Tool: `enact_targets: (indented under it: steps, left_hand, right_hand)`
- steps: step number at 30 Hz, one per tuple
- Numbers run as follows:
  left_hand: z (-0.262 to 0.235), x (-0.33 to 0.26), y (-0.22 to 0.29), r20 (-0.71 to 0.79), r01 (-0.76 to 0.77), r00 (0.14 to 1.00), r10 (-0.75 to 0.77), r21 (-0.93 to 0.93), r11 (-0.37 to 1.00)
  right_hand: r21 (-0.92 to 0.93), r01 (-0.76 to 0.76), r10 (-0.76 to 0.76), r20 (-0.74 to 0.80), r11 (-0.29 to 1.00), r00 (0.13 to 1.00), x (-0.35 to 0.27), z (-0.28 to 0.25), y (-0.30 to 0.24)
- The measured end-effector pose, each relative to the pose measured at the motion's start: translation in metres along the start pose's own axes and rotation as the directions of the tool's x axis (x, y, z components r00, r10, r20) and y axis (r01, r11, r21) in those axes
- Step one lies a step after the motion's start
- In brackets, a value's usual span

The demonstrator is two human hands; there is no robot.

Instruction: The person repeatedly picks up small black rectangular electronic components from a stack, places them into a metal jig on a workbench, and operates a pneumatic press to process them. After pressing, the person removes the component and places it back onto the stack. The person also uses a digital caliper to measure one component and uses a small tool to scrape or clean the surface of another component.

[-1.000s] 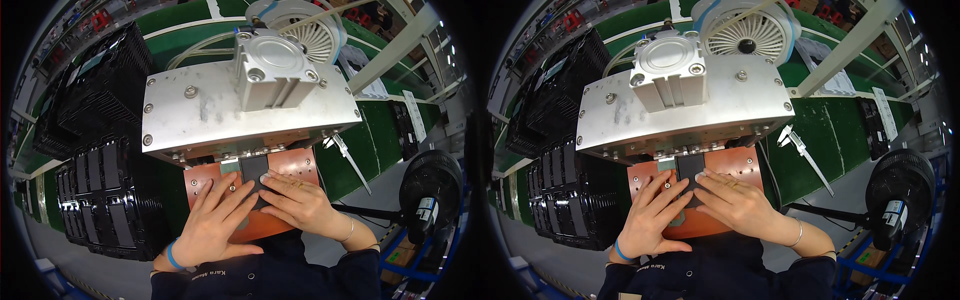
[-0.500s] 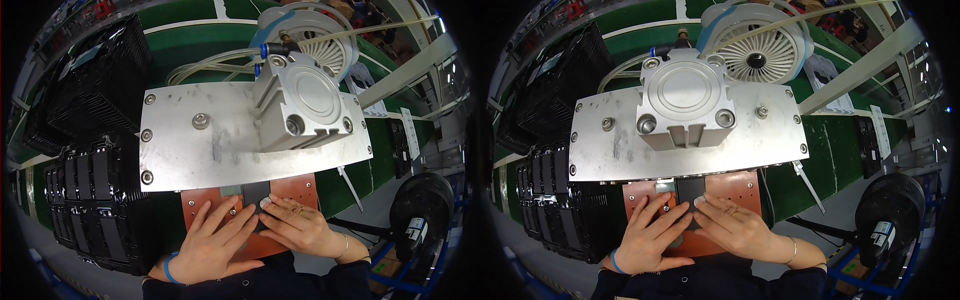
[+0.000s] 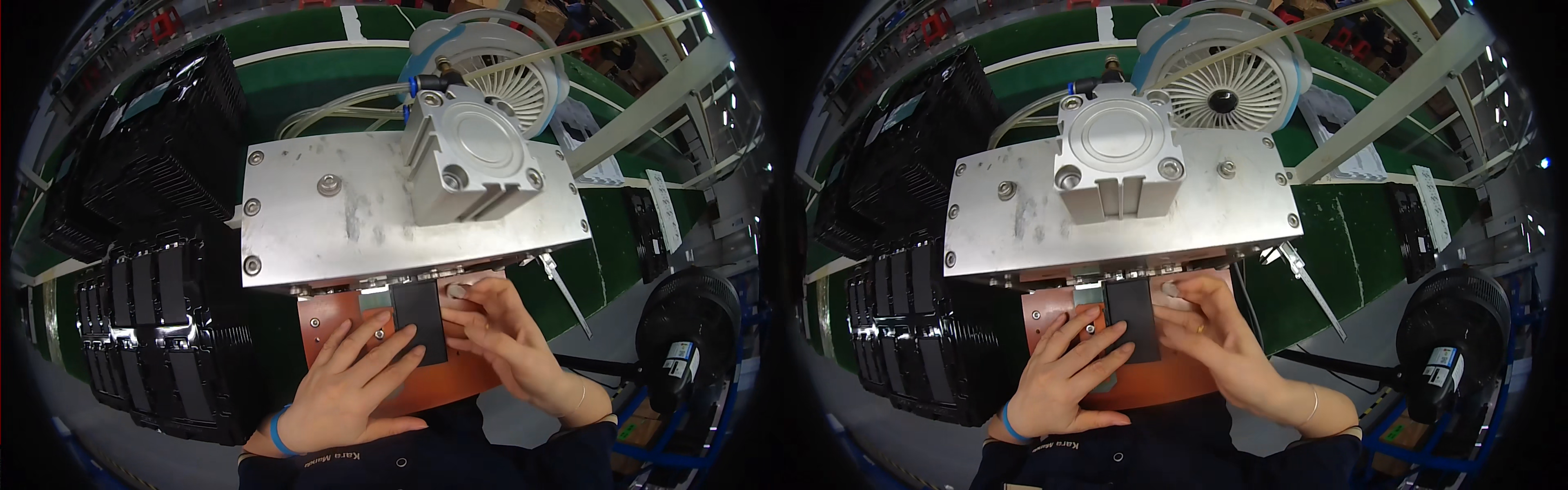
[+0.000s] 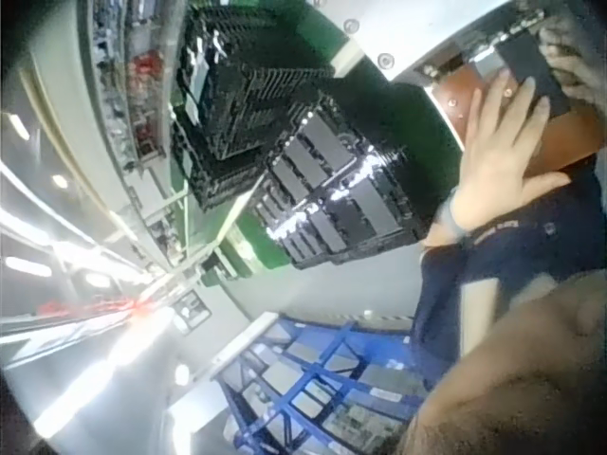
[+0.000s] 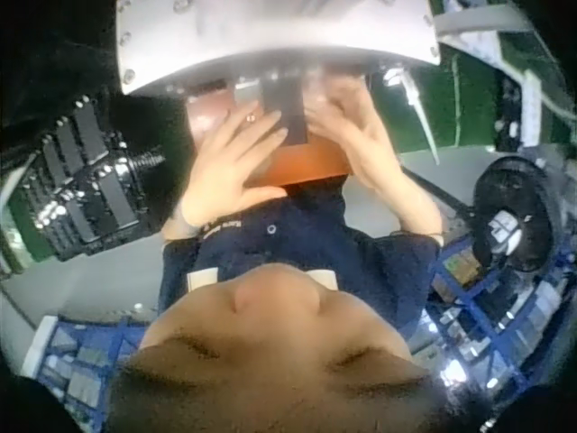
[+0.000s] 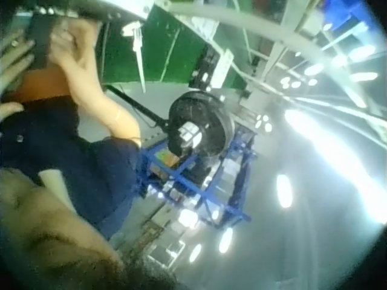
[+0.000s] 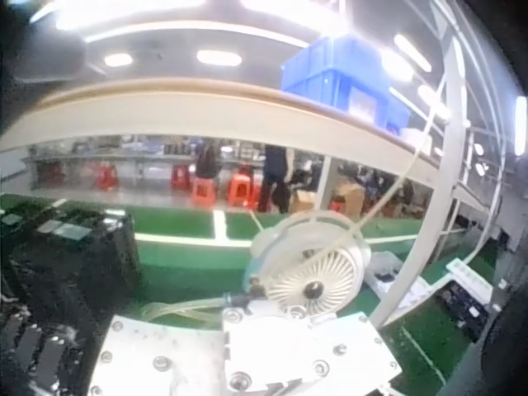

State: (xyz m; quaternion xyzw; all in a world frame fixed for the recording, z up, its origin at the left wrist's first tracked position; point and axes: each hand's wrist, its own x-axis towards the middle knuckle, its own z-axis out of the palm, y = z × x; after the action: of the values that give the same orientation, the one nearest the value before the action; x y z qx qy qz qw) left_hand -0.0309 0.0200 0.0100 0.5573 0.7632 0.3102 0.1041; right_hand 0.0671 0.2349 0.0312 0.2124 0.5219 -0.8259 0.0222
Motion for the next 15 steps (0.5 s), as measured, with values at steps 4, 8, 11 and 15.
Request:
enact_targets:
  steps: [4,8,11,15]
  left_hand:
    - [0.001,-0.002,-0.002,-0.078,-0.058,0.996,0.052,-0.071,0.996]
    - [0.002,-0.007,0.008,-0.383,-0.003,0.924,0.016,0.035,0.999]
    - [0.012,-0.017,0.022,-0.465,0.152,0.838,-0.286,-0.305,0.940]
    - [0.014,-0.014,0.031,-0.371,0.145,0.838,-0.401,-0.557,0.818]
  right_hand:
    - [-0.348,-0.057,0.050,-0.028,0.936,0.998,0.018,0.001,-0.002]
    - [-0.319,0.187,-0.176,0.063,0.929,0.982,0.006,-0.003,0.008]
    - [-0.257,0.263,-0.246,0.095,0.930,0.965,-0.015,0.006,0.015]
    - [-0.269,0.329,-0.307,0.119,0.905,0.944,-0.031,0.021,0.024]
